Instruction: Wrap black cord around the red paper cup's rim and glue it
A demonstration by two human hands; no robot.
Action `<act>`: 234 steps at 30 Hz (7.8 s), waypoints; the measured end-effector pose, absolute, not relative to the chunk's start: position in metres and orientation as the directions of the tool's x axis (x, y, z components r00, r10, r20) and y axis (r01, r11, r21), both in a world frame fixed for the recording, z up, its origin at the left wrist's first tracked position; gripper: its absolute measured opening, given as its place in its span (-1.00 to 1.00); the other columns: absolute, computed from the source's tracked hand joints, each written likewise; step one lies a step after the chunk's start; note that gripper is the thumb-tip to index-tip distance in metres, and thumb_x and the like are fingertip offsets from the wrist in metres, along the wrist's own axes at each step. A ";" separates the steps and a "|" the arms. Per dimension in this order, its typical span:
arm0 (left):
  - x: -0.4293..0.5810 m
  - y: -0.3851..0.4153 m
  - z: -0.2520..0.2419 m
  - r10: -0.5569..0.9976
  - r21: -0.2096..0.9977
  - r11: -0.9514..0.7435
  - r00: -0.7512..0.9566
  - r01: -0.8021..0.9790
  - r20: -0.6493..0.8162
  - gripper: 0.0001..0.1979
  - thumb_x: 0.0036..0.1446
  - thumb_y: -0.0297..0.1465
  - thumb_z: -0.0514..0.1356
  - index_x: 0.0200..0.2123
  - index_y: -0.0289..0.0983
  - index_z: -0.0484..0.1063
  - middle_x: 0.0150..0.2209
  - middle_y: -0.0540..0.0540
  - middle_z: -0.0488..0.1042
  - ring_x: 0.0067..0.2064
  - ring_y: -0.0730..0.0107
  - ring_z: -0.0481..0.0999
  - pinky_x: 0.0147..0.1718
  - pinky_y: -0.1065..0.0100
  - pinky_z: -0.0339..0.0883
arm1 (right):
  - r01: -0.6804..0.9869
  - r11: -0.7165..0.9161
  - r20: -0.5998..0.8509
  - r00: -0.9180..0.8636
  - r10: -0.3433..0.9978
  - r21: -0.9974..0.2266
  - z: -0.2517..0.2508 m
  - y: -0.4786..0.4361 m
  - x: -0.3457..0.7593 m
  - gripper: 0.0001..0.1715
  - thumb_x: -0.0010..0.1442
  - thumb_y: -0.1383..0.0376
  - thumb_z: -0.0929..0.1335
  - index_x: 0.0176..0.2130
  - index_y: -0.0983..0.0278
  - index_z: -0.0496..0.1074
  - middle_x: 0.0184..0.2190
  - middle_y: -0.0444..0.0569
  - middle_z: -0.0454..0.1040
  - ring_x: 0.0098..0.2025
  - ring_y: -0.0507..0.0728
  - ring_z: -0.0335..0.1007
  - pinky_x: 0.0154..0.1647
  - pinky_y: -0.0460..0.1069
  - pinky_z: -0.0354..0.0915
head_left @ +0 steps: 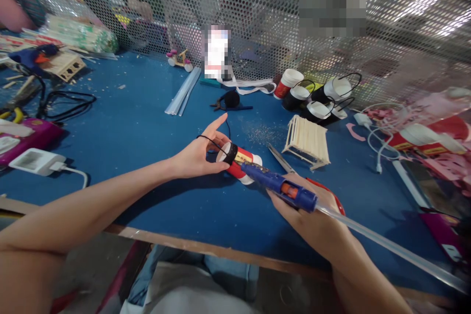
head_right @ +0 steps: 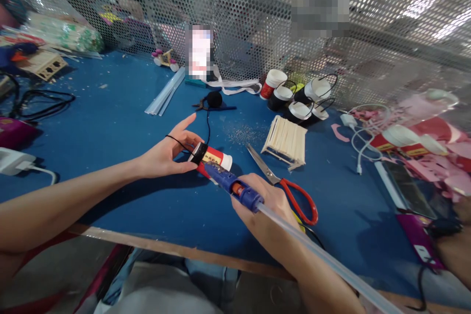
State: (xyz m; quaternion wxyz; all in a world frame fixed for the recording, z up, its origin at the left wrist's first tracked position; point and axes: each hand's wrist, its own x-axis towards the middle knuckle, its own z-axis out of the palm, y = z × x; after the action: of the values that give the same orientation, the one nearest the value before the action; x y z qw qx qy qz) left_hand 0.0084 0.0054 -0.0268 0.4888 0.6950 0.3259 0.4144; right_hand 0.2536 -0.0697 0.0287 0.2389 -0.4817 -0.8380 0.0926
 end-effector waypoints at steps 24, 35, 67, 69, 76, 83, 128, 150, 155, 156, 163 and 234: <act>0.009 0.005 -0.025 0.857 0.950 -0.307 0.451 0.059 0.249 0.04 -0.09 -0.49 0.33 0.34 -0.11 -0.25 -0.11 -0.14 0.39 -0.15 0.29 0.44 -0.09 0.14 0.36 | 0.775 0.505 0.277 -0.425 0.861 -0.379 0.024 -0.071 0.258 -0.83 0.17 0.35 0.25 -0.30 0.24 0.44 -0.46 -0.06 0.47 -0.48 0.06 0.41 -0.48 -0.05 0.31; 0.007 0.005 -0.026 0.805 0.915 -0.399 0.502 0.062 0.317 -0.02 -0.05 -0.49 0.30 0.33 -0.06 -0.20 -0.06 -0.14 0.36 -0.08 0.28 0.43 -0.05 0.16 0.36 | 0.798 0.493 0.256 -0.425 0.868 -0.347 0.029 -0.062 0.267 -0.77 0.19 0.23 0.25 -0.32 0.23 0.47 -0.52 -0.03 0.49 -0.53 0.09 0.43 -0.54 -0.06 0.35; 0.004 0.006 -0.032 0.691 0.825 -0.563 0.574 0.047 0.439 0.01 -0.04 -0.53 0.28 0.34 -0.01 -0.26 0.03 -0.15 0.30 0.09 0.19 0.35 0.18 0.04 0.20 | 0.714 0.205 0.117 -0.172 0.978 -0.669 0.030 -0.043 0.258 -0.81 0.03 0.13 0.39 -0.43 0.21 0.47 -0.79 -0.18 0.24 -0.63 0.12 0.31 -0.57 0.00 0.28; 0.004 0.006 -0.031 0.700 0.827 -0.560 0.564 0.051 0.439 0.01 -0.05 -0.53 0.29 0.34 -0.01 -0.24 0.02 -0.15 0.31 0.07 0.20 0.37 0.17 0.05 0.22 | 0.688 0.094 0.029 -0.106 0.994 -0.720 0.030 -0.042 0.258 -0.76 0.04 0.10 0.39 -0.43 0.23 0.46 -0.78 -0.18 0.28 -0.68 0.09 0.27 -0.63 -0.01 0.24; 0.004 0.006 -0.031 0.705 0.809 -0.582 0.550 0.087 0.448 0.00 -0.06 -0.53 0.27 0.34 -0.02 -0.24 0.04 -0.16 0.32 0.10 0.16 0.37 0.16 0.02 0.22 | 0.473 -0.051 -0.081 -0.042 0.996 -0.880 0.036 -0.033 0.268 -0.63 -0.07 0.04 0.48 -0.44 0.26 0.40 -0.68 -0.19 0.33 -0.65 -0.01 0.22 -0.62 -0.08 0.19; 0.004 0.007 -0.033 0.690 0.784 -0.612 0.556 0.107 0.463 0.02 -0.06 -0.55 0.26 0.34 -0.08 -0.28 0.05 -0.20 0.31 0.10 0.16 0.37 0.16 0.02 0.22 | 0.660 -0.048 0.044 0.121 0.992 -0.750 0.042 -0.006 0.297 -0.57 0.08 -0.04 0.36 -0.46 0.29 0.41 -0.52 -0.01 0.50 -0.50 0.07 0.39 -0.43 -0.02 0.30; 0.009 -0.004 -0.029 0.680 0.839 -0.543 0.603 0.033 0.417 -0.06 -0.04 -0.51 0.28 0.31 -0.04 -0.16 -0.02 -0.14 0.31 0.08 0.22 0.34 0.14 0.07 0.26 | 0.612 0.385 0.258 -0.288 0.922 -0.691 0.029 -0.009 0.219 -0.72 0.16 0.14 0.34 -0.46 0.29 0.37 -0.57 -0.18 0.37 -0.51 -0.02 0.18 -0.44 -0.08 0.12; 0.011 -0.011 -0.027 0.609 0.810 -0.586 0.673 0.026 0.420 -0.15 0.03 -0.49 0.26 0.31 -0.13 -0.11 0.09 -0.20 0.27 0.16 0.13 0.31 0.22 0.04 0.23 | 0.644 0.348 0.088 -0.400 0.912 -0.682 0.009 -0.009 0.216 -0.76 0.31 0.18 0.16 -0.38 0.22 0.17 -0.50 -0.14 0.37 -0.45 0.02 0.30 -0.44 -0.08 0.11; 0.007 -0.008 -0.026 0.592 0.809 -0.586 0.705 0.043 0.391 -0.09 0.04 -0.44 0.28 0.33 -0.07 -0.20 0.12 -0.20 0.24 0.19 0.11 0.28 0.23 -0.01 0.19 | 0.684 0.316 0.051 -0.378 0.924 -0.658 0.006 -0.012 0.214 -0.76 0.32 0.18 0.15 -0.38 0.21 0.11 -0.49 -0.12 0.36 -0.47 0.03 0.28 -0.45 -0.08 0.08; 0.006 -0.008 -0.025 0.595 0.818 -0.574 0.708 0.043 0.380 -0.06 0.02 -0.42 0.30 0.33 -0.05 -0.22 0.13 -0.20 0.23 0.19 0.11 0.28 0.23 -0.01 0.18 | 0.691 0.306 0.037 -0.375 0.926 -0.655 0.006 -0.013 0.214 -0.77 0.32 0.19 0.15 -0.37 0.21 0.10 -0.48 -0.11 0.36 -0.46 0.03 0.29 -0.46 -0.08 0.08; 0.006 -0.008 -0.022 0.762 0.938 -0.312 0.629 0.150 0.153 -0.16 0.07 -0.23 0.27 0.31 -0.13 -0.12 -0.05 -0.19 0.36 -0.04 0.22 0.44 -0.03 0.09 0.39 | 0.803 0.324 0.065 -0.339 0.939 -0.501 0.012 -0.023 0.205 -0.81 0.33 0.21 0.14 -0.34 0.21 0.09 -0.54 -0.12 0.28 -0.52 0.06 0.21 -0.50 -0.05 -0.03; 0.017 -0.024 -0.031 0.616 0.969 -0.227 0.755 -0.102 0.224 -0.19 0.01 -0.39 0.30 0.28 -0.10 -0.01 -0.04 -0.16 0.32 0.01 0.20 0.37 0.06 0.05 0.23 | 0.736 0.438 0.013 -0.505 0.863 -0.516 0.048 0.047 0.164 -0.73 0.11 0.16 0.37 -0.46 0.33 0.45 -0.52 -0.09 0.46 -0.48 -0.01 0.28 -0.43 -0.09 0.11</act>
State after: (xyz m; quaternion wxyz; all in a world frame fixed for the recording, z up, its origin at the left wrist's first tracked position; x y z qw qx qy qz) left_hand 0.0166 -0.0236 -0.0313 0.5958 0.7230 0.1775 0.3013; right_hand 0.1640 0.0468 0.0485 0.1386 -0.4781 -0.8365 0.2293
